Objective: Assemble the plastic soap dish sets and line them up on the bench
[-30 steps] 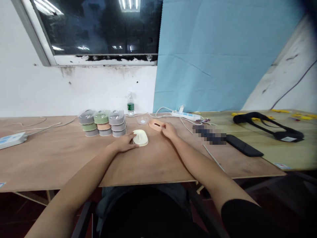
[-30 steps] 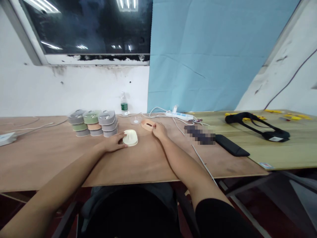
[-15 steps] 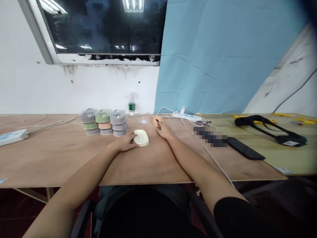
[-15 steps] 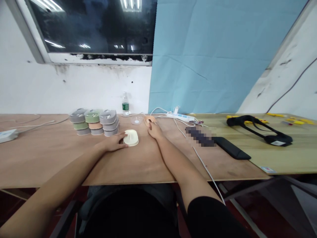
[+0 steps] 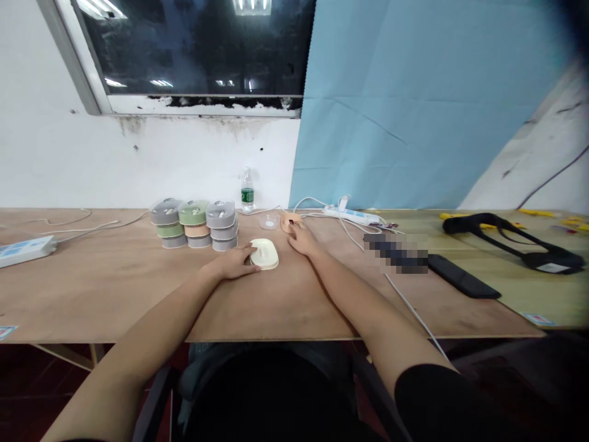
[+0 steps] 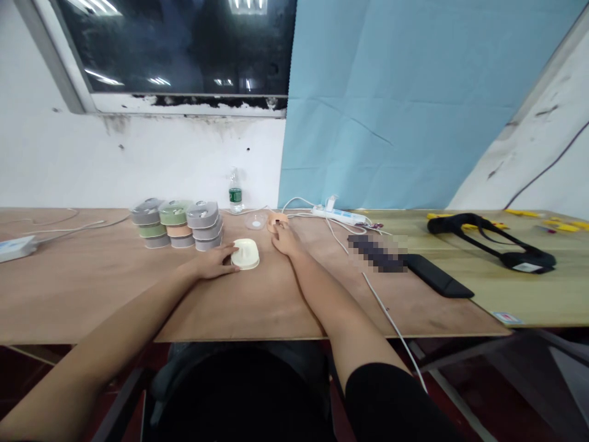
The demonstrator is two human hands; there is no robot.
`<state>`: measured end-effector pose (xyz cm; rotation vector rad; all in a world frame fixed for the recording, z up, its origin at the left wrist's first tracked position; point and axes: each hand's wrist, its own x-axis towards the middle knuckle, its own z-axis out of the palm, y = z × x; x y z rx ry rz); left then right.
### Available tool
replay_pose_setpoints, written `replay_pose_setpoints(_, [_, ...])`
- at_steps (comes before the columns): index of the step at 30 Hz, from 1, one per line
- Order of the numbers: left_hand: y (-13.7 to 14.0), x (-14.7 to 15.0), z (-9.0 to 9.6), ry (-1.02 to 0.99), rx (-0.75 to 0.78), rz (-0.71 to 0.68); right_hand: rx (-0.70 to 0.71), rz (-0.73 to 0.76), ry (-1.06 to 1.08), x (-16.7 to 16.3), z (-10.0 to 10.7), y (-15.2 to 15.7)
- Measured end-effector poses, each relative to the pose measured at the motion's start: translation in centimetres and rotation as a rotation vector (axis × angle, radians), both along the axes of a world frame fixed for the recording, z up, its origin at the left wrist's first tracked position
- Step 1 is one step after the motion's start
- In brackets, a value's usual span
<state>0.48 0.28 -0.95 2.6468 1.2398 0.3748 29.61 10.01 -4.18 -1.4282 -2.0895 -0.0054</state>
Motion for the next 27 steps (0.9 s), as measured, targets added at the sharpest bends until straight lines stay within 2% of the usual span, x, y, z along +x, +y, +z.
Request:
replay_pose_setpoints(5, [-0.2, 0.1, 0.3, 0.005, -0.007, 0.005, 0.055, 0.007, -0.008, 0.1, 0.0, -0.5])
replay_pose_setpoints(15, [-0.2, 0.0, 0.2, -0.028, -0.016, -0.006, -0.045, -0.015, -0.056, -0.3, 0.0, -0.2])
replay_pose_setpoints(19, [-0.2, 0.0, 0.2, -0.043, -0.008, -0.013, -0.028, 0.009, -0.032, -0.5, 0.0, -0.4])
replay_pose_setpoints(23, [-0.3, 0.0, 0.2, -0.029, -0.003, 0.0, 0.036, 0.042, 0.017, -0.7, 0.7, -1.6])
replay_pose_setpoints(27, [-0.2, 0.1, 0.1, -0.045, 0.014, -0.009, 0.086, 0.178, 0.053, -1.4, 2.2, -4.2])
